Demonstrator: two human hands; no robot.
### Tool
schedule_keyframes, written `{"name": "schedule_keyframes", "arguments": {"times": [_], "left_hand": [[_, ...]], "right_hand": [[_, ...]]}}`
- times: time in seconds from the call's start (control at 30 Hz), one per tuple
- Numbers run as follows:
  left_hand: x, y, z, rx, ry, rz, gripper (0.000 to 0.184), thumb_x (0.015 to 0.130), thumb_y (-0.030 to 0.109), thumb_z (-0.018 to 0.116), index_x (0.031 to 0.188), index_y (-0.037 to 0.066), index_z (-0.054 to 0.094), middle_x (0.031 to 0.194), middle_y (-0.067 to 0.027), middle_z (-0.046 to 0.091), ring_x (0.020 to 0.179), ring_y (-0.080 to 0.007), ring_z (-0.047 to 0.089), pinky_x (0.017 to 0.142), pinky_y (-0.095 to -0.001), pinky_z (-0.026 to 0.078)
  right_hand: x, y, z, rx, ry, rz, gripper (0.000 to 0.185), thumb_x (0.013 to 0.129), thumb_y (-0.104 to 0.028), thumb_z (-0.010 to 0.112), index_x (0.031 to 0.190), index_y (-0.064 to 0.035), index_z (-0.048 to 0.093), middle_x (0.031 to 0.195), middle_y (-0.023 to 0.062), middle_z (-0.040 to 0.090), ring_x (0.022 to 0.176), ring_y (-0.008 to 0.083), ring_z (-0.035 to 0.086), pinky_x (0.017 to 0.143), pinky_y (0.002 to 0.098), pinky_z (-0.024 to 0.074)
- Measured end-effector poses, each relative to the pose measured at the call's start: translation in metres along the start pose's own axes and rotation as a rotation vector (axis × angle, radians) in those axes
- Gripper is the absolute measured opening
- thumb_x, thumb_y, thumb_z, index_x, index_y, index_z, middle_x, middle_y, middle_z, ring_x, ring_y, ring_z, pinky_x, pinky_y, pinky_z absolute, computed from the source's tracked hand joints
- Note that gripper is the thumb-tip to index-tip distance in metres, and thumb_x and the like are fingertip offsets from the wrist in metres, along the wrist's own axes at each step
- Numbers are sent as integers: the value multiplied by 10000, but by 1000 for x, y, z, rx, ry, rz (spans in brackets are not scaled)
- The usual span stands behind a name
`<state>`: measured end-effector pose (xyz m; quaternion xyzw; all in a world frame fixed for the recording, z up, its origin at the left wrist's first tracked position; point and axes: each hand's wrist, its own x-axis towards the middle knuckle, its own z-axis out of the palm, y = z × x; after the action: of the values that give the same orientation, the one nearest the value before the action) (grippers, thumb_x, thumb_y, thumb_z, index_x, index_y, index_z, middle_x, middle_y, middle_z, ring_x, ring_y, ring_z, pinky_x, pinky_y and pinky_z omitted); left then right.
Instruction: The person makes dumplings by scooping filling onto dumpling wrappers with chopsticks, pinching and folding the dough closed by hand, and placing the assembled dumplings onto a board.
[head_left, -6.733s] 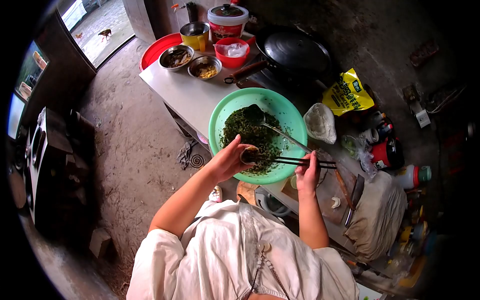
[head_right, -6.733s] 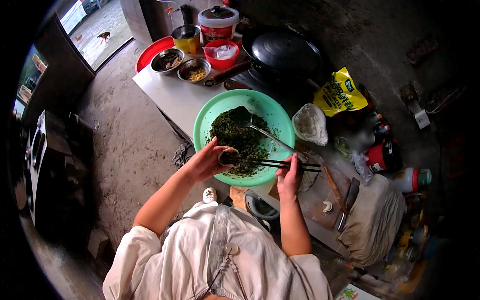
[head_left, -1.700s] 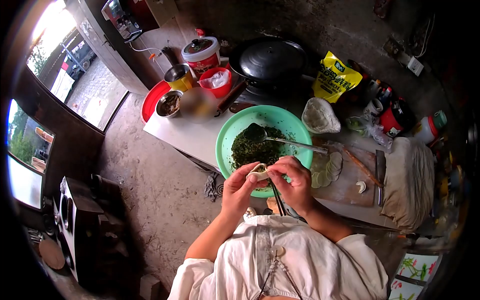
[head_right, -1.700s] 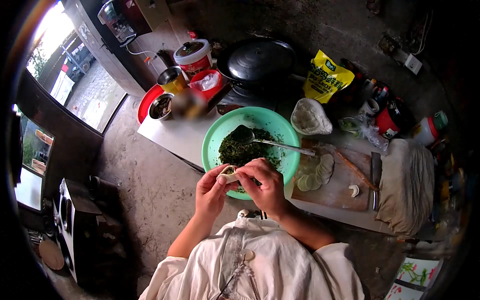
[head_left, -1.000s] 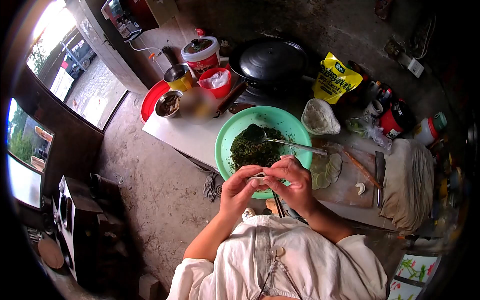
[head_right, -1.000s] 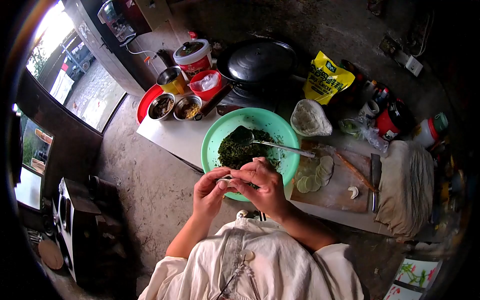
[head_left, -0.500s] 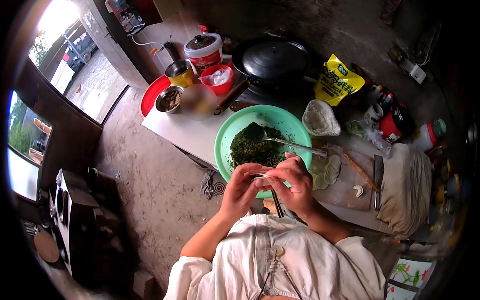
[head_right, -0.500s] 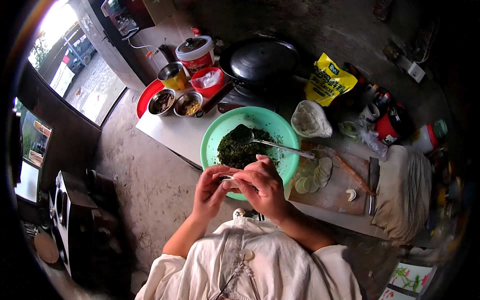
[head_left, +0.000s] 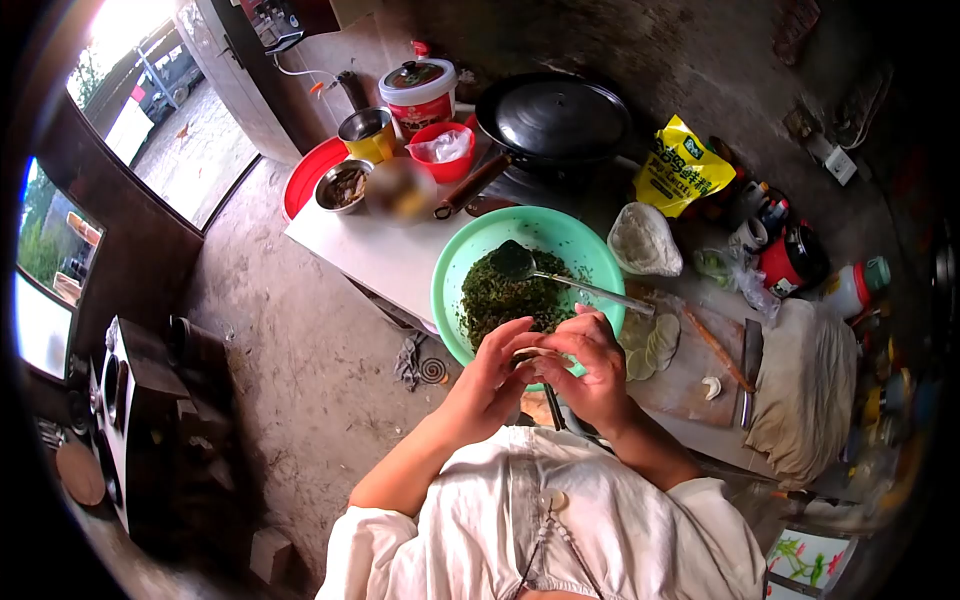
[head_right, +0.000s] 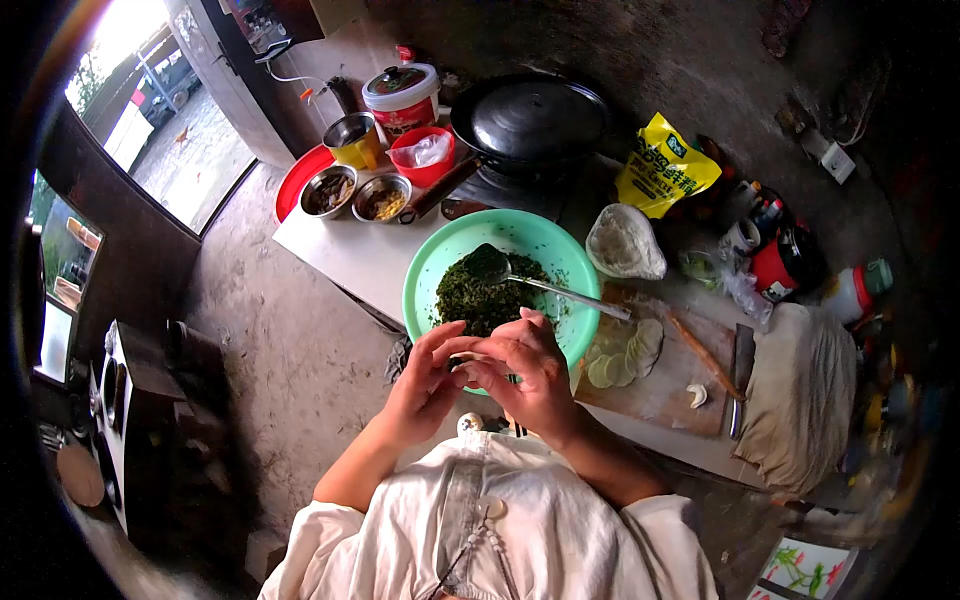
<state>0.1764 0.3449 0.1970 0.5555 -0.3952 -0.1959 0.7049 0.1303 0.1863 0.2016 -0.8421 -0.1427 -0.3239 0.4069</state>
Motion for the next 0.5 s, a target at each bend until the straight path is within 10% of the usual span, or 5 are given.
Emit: {"name": "schedule_keyframes", "arguments": {"times": [0.5], "left_hand": [[2, 18, -9, 195, -98, -209, 727, 751, -134, 475, 1363, 89, 153, 1194, -123, 420, 1063, -184, 459, 845, -305, 429]], "right_hand": [[0, 2, 0, -66, -130, -67, 217, 682, -65, 676, 858, -109, 557, 819, 18, 515, 781, 197, 530, 908, 473, 328]]}}
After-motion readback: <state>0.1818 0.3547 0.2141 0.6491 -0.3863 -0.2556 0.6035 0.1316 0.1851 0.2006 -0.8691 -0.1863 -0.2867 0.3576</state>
